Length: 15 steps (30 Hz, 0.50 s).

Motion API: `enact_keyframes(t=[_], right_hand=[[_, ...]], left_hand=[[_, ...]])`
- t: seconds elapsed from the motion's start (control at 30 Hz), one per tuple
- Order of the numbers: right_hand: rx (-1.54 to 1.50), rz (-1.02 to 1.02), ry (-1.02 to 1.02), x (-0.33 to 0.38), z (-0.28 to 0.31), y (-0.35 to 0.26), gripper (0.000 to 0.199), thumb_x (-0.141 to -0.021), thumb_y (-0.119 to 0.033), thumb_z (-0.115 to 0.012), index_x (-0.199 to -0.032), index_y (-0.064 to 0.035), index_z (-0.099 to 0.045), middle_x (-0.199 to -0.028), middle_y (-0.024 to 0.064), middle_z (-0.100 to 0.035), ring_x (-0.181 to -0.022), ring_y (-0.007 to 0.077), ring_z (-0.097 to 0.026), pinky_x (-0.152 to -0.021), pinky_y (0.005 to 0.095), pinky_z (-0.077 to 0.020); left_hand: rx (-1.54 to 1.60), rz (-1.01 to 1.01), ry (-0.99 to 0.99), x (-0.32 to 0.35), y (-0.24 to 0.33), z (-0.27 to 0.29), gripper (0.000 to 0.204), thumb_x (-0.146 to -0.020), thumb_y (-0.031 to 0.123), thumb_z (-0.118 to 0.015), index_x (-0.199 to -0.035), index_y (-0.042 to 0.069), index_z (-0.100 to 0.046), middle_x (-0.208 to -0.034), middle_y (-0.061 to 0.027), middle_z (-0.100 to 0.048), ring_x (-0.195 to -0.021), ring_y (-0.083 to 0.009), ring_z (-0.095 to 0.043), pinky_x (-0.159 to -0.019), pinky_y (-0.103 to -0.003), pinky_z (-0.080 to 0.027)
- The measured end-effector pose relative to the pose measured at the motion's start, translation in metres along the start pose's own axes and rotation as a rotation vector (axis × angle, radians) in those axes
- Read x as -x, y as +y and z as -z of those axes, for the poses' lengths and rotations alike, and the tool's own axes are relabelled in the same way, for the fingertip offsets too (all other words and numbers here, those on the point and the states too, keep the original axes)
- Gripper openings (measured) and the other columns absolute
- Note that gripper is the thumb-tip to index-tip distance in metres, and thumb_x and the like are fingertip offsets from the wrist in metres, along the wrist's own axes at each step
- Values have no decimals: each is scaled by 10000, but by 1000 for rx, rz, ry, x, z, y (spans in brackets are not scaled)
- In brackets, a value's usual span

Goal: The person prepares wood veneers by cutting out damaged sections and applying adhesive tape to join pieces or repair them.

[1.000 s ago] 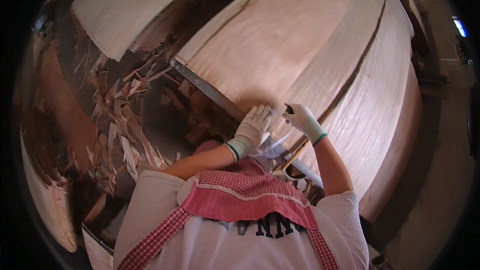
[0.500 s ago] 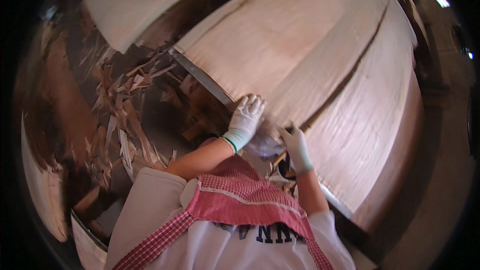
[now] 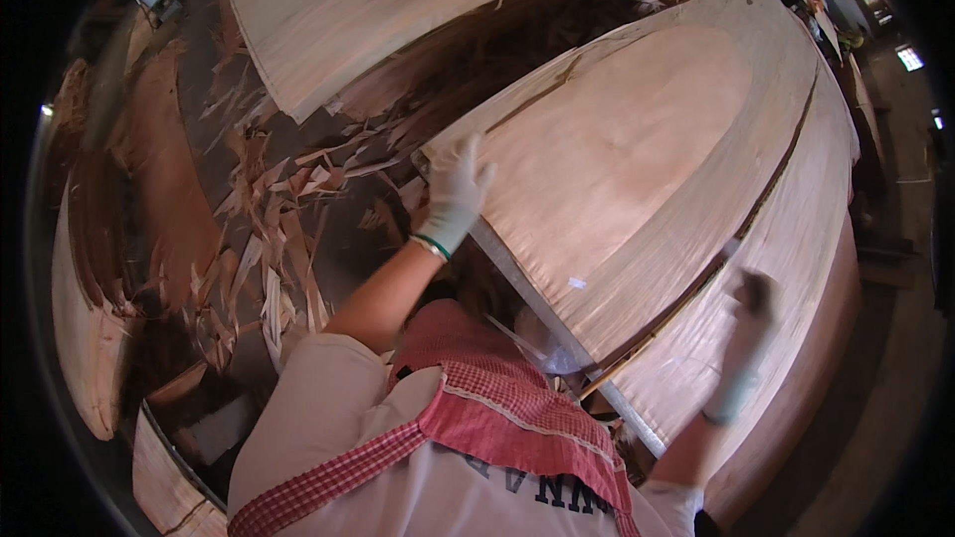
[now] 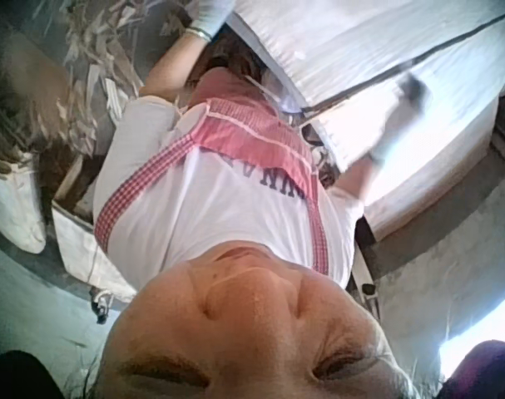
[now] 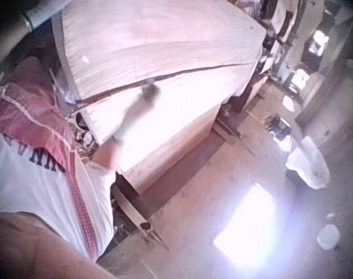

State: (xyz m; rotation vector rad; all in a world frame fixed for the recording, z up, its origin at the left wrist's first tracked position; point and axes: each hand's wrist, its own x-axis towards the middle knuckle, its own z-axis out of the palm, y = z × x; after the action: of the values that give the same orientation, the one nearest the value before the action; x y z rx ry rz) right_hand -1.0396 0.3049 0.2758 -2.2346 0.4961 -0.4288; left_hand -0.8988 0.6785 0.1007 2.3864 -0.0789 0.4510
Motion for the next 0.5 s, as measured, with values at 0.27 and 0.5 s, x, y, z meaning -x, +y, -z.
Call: enact_keyframes(t=[0.27, 0.5], right_hand=[[-135, -225, -708, -39, -334, -36, 267, -891, -237, -648, -984, 13, -659, -796, 163, -702, -744, 264, -686, -662, 355, -509], [239, 187, -694, -56, -394, -45, 347, -876, -306, -645, -1034, 4, -650, -860, 233, -677, -850, 407, -650, -754, 467, -508]], left_hand=[[-92, -135, -220, -32, -64, -7, 597, -791, 46, -641, -1360, 62, -458, -1307, -136, -555, -1120, -331, -573, -909, -426, -481], [-543, -442, -527, -48, -63, -4, 654, -815, 161, -572, -1443, 76, -410, -1459, -66, -452, -958, -197, -545, -857, -347, -426]])
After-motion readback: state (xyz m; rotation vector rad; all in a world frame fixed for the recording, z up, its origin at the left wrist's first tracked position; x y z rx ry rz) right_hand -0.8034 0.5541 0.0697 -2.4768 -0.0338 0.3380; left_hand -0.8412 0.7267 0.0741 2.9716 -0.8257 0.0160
